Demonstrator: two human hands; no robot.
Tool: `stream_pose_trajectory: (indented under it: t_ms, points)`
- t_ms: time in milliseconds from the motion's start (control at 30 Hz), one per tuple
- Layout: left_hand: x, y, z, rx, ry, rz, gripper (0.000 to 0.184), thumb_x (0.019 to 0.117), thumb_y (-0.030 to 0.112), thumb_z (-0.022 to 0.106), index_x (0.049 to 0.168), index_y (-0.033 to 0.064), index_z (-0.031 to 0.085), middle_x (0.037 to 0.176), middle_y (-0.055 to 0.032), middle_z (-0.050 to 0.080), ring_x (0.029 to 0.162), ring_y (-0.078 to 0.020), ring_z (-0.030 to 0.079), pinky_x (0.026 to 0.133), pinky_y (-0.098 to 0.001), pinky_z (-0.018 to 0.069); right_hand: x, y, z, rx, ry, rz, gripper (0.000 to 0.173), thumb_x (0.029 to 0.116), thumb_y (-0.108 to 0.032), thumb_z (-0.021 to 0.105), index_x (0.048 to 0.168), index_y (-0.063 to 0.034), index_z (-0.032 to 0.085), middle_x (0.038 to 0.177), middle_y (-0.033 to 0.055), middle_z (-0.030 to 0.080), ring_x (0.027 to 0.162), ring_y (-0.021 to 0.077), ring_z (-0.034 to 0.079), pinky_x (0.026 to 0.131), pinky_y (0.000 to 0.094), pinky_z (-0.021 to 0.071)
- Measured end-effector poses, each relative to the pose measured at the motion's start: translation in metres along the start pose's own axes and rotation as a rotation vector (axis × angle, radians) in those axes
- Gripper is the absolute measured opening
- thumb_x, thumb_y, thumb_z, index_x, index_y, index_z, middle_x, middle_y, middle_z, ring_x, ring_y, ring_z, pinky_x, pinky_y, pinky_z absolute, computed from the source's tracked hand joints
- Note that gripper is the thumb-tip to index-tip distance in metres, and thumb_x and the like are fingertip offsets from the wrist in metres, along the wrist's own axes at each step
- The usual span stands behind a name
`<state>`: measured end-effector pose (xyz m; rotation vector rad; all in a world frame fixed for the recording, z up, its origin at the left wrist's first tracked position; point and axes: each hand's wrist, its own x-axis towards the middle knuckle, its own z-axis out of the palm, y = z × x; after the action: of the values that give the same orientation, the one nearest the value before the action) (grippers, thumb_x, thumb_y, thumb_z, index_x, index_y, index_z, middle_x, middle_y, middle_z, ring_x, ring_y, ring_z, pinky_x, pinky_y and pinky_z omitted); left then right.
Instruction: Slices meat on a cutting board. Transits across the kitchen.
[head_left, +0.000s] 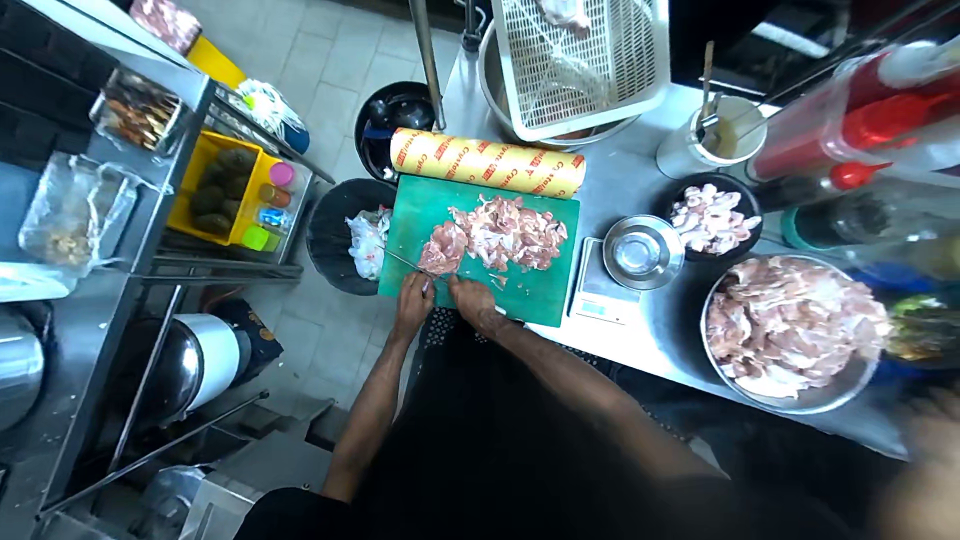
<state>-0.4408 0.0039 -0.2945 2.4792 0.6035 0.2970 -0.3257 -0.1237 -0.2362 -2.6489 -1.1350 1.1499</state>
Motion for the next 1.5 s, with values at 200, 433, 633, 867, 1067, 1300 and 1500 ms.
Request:
stream_pose_trajectory:
  t_ms: [200, 433, 633, 867, 1067, 1300, 1500]
  points:
    - [-0.005, -0.006, 0.000, -0.020, -0.003, 0.038, 0.018, 0.0963, 0.016, 0.064, 0.104, 0.0010, 0.071, 0.117, -0.0184, 0.068, 0.114, -0.0343, 0.065, 0.100, -0.0458, 0.0530, -0.053, 0.070, -0.002, -0.040, -0.053, 0.021, 0.035, 0.1106, -0.025, 0.036, 0.135, -0.0068, 0.054, 0.110, 0.0251, 0.069, 0.104, 0.0455, 0.069, 0.084, 0.0601, 0.0562]
    - [-0.016, -0.031, -0.032, 0.006, 0.017, -0.217, 0.030, 0.0890, 0.019, 0.075, 0.108, -0.0026, 0.067, 0.107, -0.0229, 0.068, 0.098, -0.0357, 0.068, 0.090, -0.0519, 0.0556, -0.120, 0.149, -0.010, -0.003, -0.173, 0.069, 0.047, 0.1106, -0.041, 0.033, 0.131, -0.0061, 0.057, 0.111, 0.0267, 0.068, 0.106, 0.0468, 0.068, 0.086, 0.0628, 0.0545]
    - [0.002, 0.017, -0.035, -0.446, 0.198, -0.401, 0.030, 0.0880, 0.014, 0.077, 0.110, -0.0016, 0.064, 0.095, -0.0134, 0.069, 0.080, -0.0191, 0.068, 0.075, -0.0392, 0.0587, -0.147, 0.197, -0.005, 0.185, -0.201, 0.026, 0.050, 0.1078, -0.049, 0.039, 0.124, -0.0094, 0.065, 0.105, 0.0216, 0.070, 0.100, 0.0412, 0.070, 0.085, 0.0624, 0.0539]
    - [0.064, 0.165, -0.029, -1.071, 0.083, -0.265, 0.023, 0.0948, 0.006, 0.068, 0.116, 0.0096, 0.062, 0.101, -0.0050, 0.067, 0.081, -0.0160, 0.066, 0.070, -0.0349, 0.0595, -0.202, 0.216, 0.009, 0.442, -0.005, 0.191, 0.052, 0.1079, -0.052, 0.038, 0.119, -0.0085, 0.065, 0.097, 0.0172, 0.069, 0.090, 0.0337, 0.069, 0.081, 0.0559, 0.0536]
    - [0.137, 0.297, 0.015, -0.969, -0.359, -0.091, 0.029, 0.0963, 0.021, 0.072, 0.115, 0.0008, 0.063, 0.107, -0.0127, 0.070, 0.086, -0.0212, 0.071, 0.073, -0.0388, 0.0624, -0.222, 0.217, 0.029, 0.544, 0.083, 0.276, 0.052, 0.1072, -0.053, 0.039, 0.115, -0.0098, 0.066, 0.092, 0.0141, 0.068, 0.085, 0.0297, 0.068, 0.078, 0.0535, 0.0533]
    - [0.191, 0.409, 0.065, -0.602, -0.492, 0.242, 0.056, 0.1037, 0.041, 0.058, 0.145, 0.0037, 0.052, 0.141, -0.0177, 0.060, 0.122, -0.0269, 0.066, 0.104, -0.0464, 0.0544, -0.240, 0.215, 0.037, 0.603, 0.129, 0.269, 0.048, 0.1070, -0.050, 0.043, 0.115, -0.0093, 0.068, 0.092, 0.0135, 0.069, 0.086, 0.0277, 0.069, 0.080, 0.0514, 0.0540]
    - [0.176, 0.298, 0.055, -0.568, -0.368, 0.020, 0.048, 0.1035, 0.028, 0.061, 0.143, 0.0017, 0.052, 0.139, -0.0178, 0.060, 0.122, -0.0243, 0.065, 0.103, -0.0423, 0.0553, -0.260, 0.223, 0.043, 0.649, 0.133, 0.320, 0.049, 0.1069, -0.051, 0.042, 0.115, -0.0100, 0.067, 0.091, 0.0123, 0.068, 0.084, 0.0274, 0.068, 0.079, 0.0510, 0.0541]
